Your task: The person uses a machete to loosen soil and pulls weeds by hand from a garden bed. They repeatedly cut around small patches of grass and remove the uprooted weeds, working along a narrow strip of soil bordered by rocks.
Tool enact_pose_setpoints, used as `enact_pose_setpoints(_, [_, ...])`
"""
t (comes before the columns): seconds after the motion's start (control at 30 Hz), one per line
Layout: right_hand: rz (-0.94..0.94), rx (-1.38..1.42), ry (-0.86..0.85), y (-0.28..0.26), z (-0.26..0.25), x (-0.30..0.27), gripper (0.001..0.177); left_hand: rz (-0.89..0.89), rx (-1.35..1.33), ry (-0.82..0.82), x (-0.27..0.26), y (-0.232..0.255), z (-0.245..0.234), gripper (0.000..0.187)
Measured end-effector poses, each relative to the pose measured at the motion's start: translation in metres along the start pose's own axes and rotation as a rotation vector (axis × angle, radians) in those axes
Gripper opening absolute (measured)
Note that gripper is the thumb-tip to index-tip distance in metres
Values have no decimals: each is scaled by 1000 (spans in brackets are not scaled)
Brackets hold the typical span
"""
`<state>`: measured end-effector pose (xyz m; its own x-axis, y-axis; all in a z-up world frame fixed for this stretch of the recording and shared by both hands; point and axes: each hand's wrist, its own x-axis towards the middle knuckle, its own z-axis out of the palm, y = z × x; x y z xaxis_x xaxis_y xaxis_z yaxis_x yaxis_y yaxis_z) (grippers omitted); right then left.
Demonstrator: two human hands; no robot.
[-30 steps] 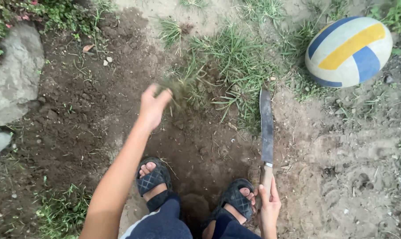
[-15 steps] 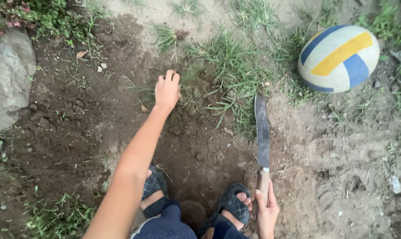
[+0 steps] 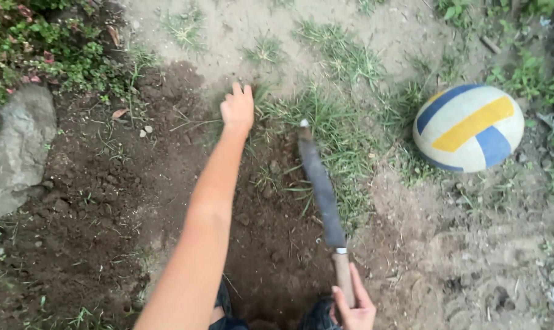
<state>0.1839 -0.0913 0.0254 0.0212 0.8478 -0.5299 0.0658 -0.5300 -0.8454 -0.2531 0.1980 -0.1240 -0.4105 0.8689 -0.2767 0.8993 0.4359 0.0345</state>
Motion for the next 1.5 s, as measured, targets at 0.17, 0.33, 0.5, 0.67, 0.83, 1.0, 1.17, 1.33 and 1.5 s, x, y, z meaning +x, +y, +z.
enact_pose_setpoints(0.17, [-99,-378,-114,0,15,-2,72,-111,-642,-37,-64,-5,-54,46])
enact_pose_setpoints(0.33, [79,-320,-233,-30,48,-7,67,-24,-413,96,-167,-87,-70,57])
enact_pose_setpoints(0.5, [-141,-438,-466,-28,63,9,64,-264,-404,126,-311,-188,-112,49])
enact_pose_setpoints(0.67, [-77,-437,-644,-43,92,16,72,-580,-251,147,-466,-244,-139,53])
enact_pose_setpoints(0.83, [13,-407,-827,-26,116,20,46,-1181,110,-148,-578,-284,-69,102])
enact_pose_setpoints(1.0, [62,-434,-892,-22,124,4,55,-890,-7,134,-578,-251,-78,61])
enact_pose_setpoints(1.17, [152,-359,-873,-18,97,3,56,-450,-500,307,-479,-175,-81,54])
enact_pose_setpoints(1.33, [221,-255,-715,-36,55,-9,67,-2,-437,408,-384,-70,-105,24])
enact_pose_setpoints(1.5, [66,-417,-425,-61,-6,-18,71,604,-514,403,-315,19,-118,40])
